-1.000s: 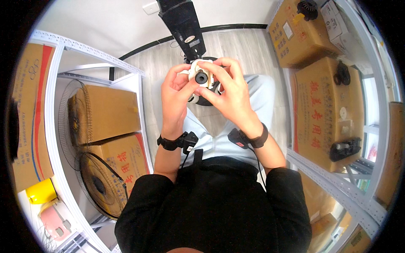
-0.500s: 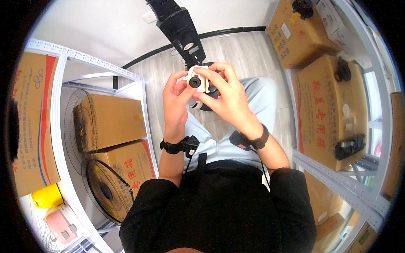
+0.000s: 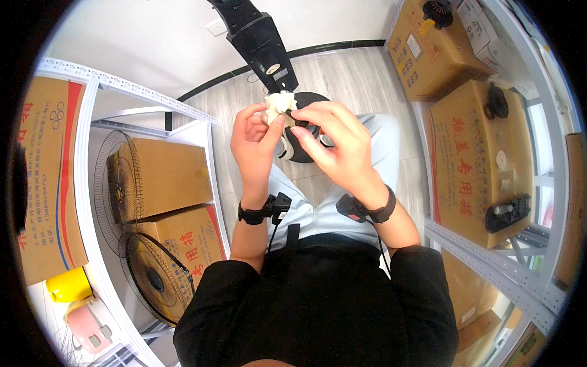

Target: The person sits on the floor and assembles small plastic components by hand, using a rotary tool to smooth edges and a screwdriver to tighten parts. They repeatedly inspect and adjust the pieces before placing them on a nearby box.

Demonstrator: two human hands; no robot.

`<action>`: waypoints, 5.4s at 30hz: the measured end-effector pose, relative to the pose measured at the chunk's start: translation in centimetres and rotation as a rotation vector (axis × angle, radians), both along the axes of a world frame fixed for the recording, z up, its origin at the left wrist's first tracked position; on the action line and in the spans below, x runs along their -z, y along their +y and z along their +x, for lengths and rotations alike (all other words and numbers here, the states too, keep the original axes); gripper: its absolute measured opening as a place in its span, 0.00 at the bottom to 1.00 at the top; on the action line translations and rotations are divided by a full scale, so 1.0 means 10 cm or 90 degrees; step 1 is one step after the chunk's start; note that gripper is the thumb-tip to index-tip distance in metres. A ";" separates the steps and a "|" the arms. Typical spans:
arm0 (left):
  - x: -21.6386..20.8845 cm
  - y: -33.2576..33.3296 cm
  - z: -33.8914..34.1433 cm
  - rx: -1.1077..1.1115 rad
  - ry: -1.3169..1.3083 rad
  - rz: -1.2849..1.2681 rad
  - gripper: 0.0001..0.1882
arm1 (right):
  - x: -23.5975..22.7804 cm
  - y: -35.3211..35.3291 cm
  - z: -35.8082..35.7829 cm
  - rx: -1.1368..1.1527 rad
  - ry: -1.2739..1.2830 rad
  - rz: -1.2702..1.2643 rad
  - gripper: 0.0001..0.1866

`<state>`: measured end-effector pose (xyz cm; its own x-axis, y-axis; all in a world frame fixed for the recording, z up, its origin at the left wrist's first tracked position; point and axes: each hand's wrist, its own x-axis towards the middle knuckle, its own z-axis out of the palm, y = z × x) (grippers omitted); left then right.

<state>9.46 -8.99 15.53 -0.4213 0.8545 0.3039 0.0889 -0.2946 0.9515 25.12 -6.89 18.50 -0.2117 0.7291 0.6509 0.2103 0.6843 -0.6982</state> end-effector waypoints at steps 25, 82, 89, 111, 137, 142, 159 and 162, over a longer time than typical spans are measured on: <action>0.01 0.21 0.10 -0.200 0.450 0.143 0.18 | 0.19 0.13 0.08 0.052 -0.002 -0.030 0.13; 0.06 0.63 1.46 0.441 0.011 0.007 0.20 | 1.45 -0.52 4.86 1.066 -0.213 -0.577 0.21; -0.05 0.65 1.42 0.444 0.000 -0.031 0.20 | 1.80 -0.54 5.20 1.155 -0.143 -0.556 0.33; -0.17 0.70 0.40 0.173 -0.032 0.094 0.19 | -0.35 -0.36 1.56 0.105 0.108 -0.279 0.17; -0.82 0.47 -0.51 -0.023 0.084 0.212 0.21 | -0.88 -0.32 0.56 0.063 -0.022 0.170 0.20; -0.81 0.48 -0.54 -0.034 0.105 0.225 0.22 | -0.88 -0.34 0.58 0.061 -0.007 0.174 0.20; -1.11 0.28 -0.89 -0.084 0.151 0.254 0.25 | -0.90 -0.27 0.41 0.068 0.039 0.178 0.18; -1.27 0.13 -1.03 -0.104 0.193 0.279 0.25 | -0.92 -0.27 0.31 0.035 0.062 0.176 0.18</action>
